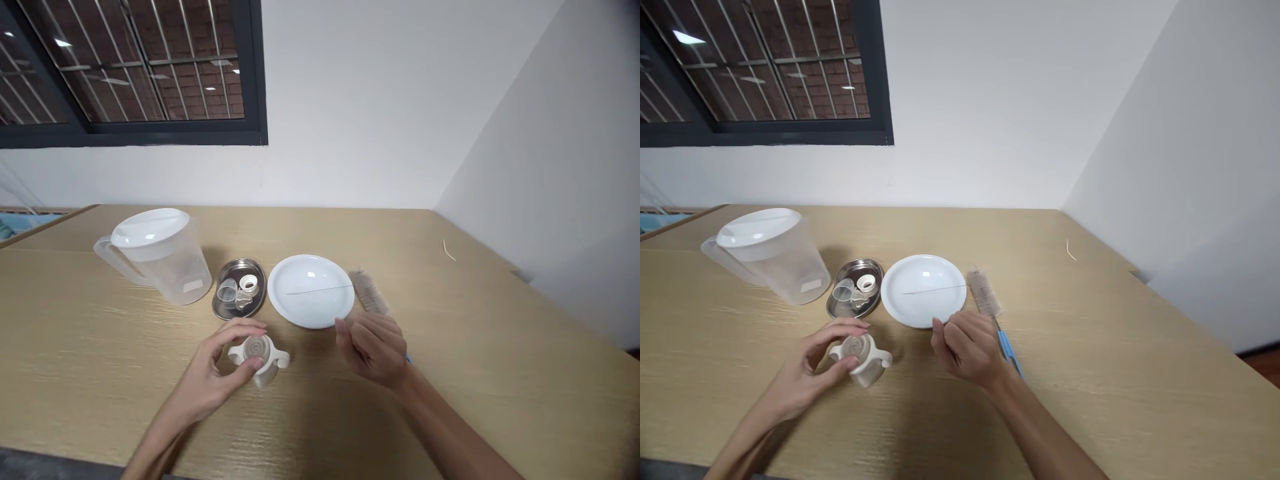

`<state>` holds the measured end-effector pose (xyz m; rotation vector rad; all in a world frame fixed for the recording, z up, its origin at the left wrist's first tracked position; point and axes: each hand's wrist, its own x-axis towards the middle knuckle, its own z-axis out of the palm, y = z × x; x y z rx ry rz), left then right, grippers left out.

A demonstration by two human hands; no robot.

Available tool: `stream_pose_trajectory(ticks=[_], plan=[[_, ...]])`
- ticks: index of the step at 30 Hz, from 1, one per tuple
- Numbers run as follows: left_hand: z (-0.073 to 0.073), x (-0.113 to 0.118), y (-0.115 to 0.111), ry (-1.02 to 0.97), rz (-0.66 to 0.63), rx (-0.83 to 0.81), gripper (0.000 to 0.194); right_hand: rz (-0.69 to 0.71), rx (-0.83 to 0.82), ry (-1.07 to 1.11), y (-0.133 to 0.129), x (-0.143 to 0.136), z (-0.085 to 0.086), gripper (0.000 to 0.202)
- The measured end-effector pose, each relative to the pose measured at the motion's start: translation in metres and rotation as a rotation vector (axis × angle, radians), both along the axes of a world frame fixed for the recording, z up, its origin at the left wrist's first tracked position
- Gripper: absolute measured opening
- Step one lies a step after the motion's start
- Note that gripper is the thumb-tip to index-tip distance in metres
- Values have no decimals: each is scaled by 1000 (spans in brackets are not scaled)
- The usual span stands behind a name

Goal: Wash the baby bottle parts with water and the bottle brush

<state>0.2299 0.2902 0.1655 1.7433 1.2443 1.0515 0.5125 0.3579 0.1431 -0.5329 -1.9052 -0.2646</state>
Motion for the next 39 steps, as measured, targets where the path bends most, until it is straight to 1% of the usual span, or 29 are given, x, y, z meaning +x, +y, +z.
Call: stream_pose_trajectory(ticks=[3, 6, 7, 10, 12, 13, 16, 19, 21, 23, 25, 29, 32, 36, 39], plan=[[-4, 6, -3, 31, 46, 82, 24, -13, -9, 13, 1, -8, 7, 45], [-8, 10, -5, 57, 73, 146, 25, -44, -67, -26, 5, -28, 26, 41], [-10, 10, -6, 66, 75, 164, 25, -65, -109, -72, 7, -37, 34, 37], [-12, 11, -7, 90, 74, 203, 26, -111, -334, -263, 20, -71, 57, 20], [-13, 11, -7, 106, 76, 224, 27, -60, -446, -446, 35, -98, 66, 9], [-13, 11, -7, 112, 74, 243, 28, -47, -514, -520, 43, -111, 68, 9], [-18, 12, -7, 135, 65, 336, 33, -31, -665, -698, 68, -147, 63, 9], [-24, 12, -8, 154, 66, 424, 39, -49, -686, -774, 86, -173, 48, 9], [-27, 12, -9, 163, 70, 438, 41, -67, -684, -799, 92, -182, 36, 11], [-27, 11, -9, 174, 71, 431, 41, -82, -681, -813, 94, -186, 27, 15], [-26, 11, -10, 179, 75, 431, 39, -101, -676, -811, 94, -186, 21, 23], [-23, 12, -11, 160, 93, 430, 37, -165, -675, -788, 97, -184, 20, 44], [-21, 12, -11, 153, 99, 423, 42, -205, -688, -798, 101, -186, 22, 55], [-19, 11, -11, 150, 108, 427, 42, -233, -727, -838, 107, -192, 21, 60], [-18, 11, -11, 142, 108, 434, 39, -233, -762, -850, 109, -195, 21, 58]])
